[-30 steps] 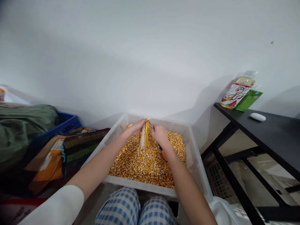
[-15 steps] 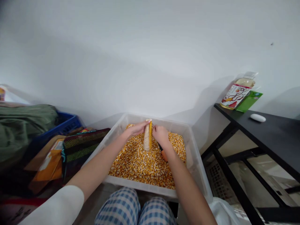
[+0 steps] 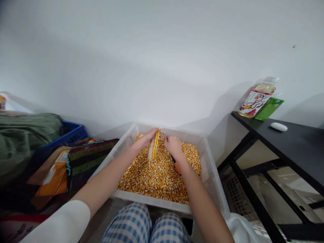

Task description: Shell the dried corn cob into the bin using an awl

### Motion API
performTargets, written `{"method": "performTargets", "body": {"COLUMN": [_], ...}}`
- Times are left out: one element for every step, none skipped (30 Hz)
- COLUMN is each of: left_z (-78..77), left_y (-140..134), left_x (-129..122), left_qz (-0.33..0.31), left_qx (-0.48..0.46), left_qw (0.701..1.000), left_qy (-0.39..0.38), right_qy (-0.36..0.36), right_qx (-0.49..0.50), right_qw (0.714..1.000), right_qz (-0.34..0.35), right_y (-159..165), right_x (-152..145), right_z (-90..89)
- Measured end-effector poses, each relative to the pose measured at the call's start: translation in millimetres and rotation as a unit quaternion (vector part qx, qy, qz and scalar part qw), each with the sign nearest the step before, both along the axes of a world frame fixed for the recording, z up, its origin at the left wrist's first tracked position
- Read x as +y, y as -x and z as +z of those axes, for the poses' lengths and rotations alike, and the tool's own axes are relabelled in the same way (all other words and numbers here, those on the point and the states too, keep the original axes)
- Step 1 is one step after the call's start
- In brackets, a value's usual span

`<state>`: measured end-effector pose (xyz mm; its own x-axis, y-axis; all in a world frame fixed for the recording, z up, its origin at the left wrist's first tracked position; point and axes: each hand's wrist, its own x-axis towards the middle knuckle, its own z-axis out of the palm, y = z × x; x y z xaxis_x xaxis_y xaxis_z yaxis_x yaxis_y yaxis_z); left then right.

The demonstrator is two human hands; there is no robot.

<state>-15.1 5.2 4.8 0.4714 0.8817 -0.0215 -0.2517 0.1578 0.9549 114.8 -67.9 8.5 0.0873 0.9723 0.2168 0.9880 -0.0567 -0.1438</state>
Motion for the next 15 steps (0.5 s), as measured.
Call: {"method": "performTargets", "body": {"left_z": [-0.6,-1.1,-1.3,-1.1,-0.6,0.3,1.3,2.3,3.2,3.8,4.1,4.0,3.7,3.3,2.9], "left_y": [0.7,1.6,2.7,3.7,4.6,5.4,5.9,6.0,5.9,5.4,4.8,4.0,3.3,2.8,2.5], "left_x": [1.0,1.9,2.6,3.0,3.1,3.0,2.7,2.3,1.9,1.7,1.7,1.8,2.0,2.3,2.4], "left_qz": [0.016,0.031,0.042,0.048,0.049,0.047,0.043,0.038,0.032,0.025,0.022,0.024,0.033,0.049,0.067], "left_qx": [0.009,0.016,0.02,0.019,0.013,0.004,-0.006,-0.017,-0.029,-0.04,-0.047,-0.047,-0.039,-0.024,-0.006], "left_qw": [1.0,0.999,0.999,0.998,0.998,0.999,0.999,0.999,0.999,0.999,0.998,0.998,0.999,0.998,0.998], "left_qy": [-0.01,-0.02,-0.027,-0.027,-0.025,-0.02,-0.013,-0.003,0.009,0.019,0.023,0.018,0.007,-0.007,-0.018], "right_qy": [0.001,0.002,0.003,0.003,0.005,0.006,0.007,0.007,0.007,0.009,0.012,0.015,0.018,0.02,0.02], "right_qx": [-0.001,-0.002,-0.002,-0.001,0.0,0.0,0.001,0.0,-0.002,-0.003,-0.004,-0.004,-0.004,-0.004,-0.005], "right_qw": [1.0,1.0,1.0,1.0,1.0,1.0,1.0,1.0,1.0,1.0,1.0,1.0,1.0,1.0,1.0], "right_qz": [0.0,0.001,0.001,0.002,0.002,0.002,0.002,0.001,0.0,-0.001,-0.002,-0.003,-0.003,-0.003,-0.002], "right_y": [0.4,0.9,1.3,1.7,2.1,2.3,2.5,2.7,2.8,2.9,2.9,2.9,3.0,3.0,3.1], "right_x": [-0.4,-0.8,-1.2,-1.5,-1.7,-2.0,-2.1,-2.2,-2.3,-2.4,-2.4,-2.5,-2.5,-2.5,-2.6], "right_z": [0.5,1.0,1.4,1.8,2.1,2.4,2.7,2.9,3.0,3.0,2.9,2.8,2.6,2.4,2.2]}}
